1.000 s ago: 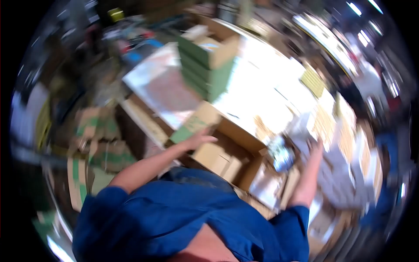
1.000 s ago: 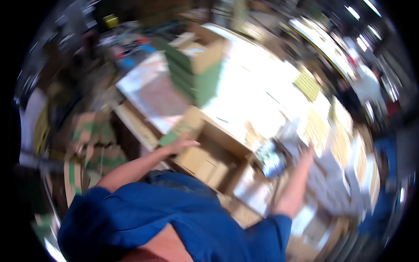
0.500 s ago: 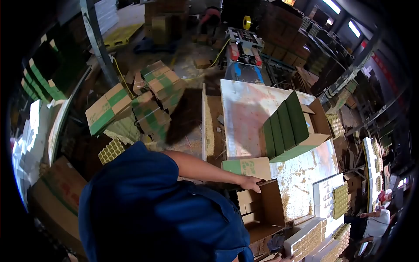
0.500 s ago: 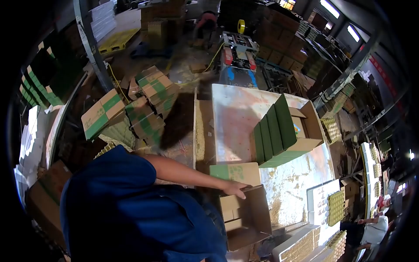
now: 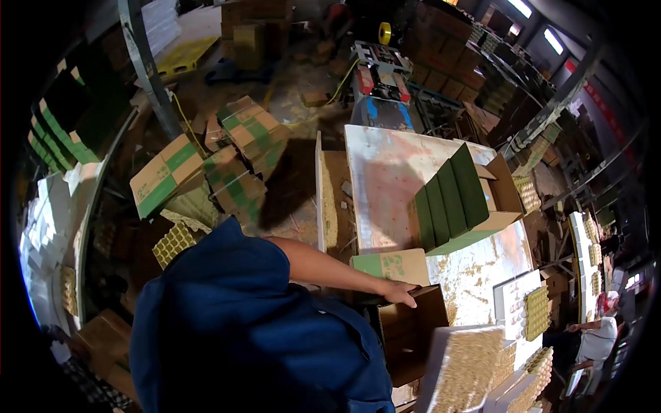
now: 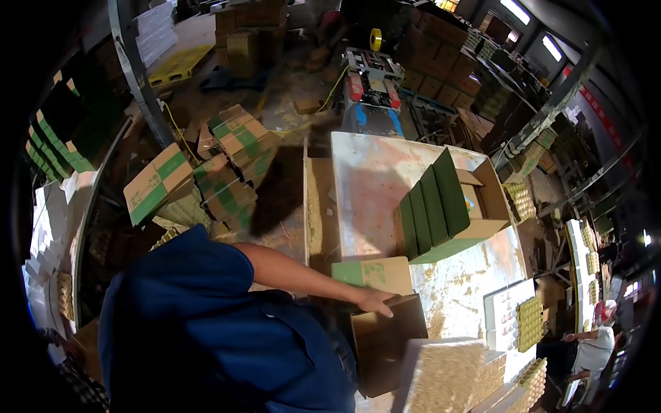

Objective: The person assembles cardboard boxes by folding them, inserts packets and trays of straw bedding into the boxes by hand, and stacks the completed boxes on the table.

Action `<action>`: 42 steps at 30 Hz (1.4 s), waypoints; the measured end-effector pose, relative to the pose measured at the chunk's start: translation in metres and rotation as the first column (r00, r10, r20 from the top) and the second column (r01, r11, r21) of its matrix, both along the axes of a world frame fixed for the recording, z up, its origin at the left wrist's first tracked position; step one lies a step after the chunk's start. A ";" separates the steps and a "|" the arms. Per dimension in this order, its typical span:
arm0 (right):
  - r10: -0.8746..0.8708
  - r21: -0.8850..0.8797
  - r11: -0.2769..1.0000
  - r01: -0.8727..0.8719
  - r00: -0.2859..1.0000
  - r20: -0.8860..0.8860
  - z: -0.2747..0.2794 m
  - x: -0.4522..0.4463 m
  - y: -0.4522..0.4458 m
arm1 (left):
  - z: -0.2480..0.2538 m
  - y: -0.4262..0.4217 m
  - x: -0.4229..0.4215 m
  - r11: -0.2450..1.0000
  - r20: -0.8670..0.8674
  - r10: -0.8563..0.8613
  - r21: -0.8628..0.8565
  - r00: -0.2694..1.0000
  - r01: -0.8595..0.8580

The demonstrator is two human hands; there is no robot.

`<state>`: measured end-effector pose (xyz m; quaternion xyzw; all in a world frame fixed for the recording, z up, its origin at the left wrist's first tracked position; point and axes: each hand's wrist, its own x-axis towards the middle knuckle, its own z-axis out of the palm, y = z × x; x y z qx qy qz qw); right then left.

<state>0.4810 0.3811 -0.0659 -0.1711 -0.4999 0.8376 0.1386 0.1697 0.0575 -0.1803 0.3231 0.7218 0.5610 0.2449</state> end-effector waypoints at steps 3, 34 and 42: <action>0.083 0.038 0.995 -0.093 0.973 0.213 -0.009 -0.019 -0.018 | 0.008 -0.002 0.003 0.999 -0.033 0.045 -0.010 0.998 -0.046; -0.225 0.387 0.920 -0.065 0.721 0.656 -0.086 -0.075 -0.086 | 0.091 -0.001 0.014 0.995 -0.783 -0.102 -0.088 0.613 0.054; -0.340 0.625 0.776 0.083 0.890 0.304 -0.086 -0.090 -0.127 | 0.051 0.037 0.040 0.779 -0.635 -0.616 -0.403 0.466 0.480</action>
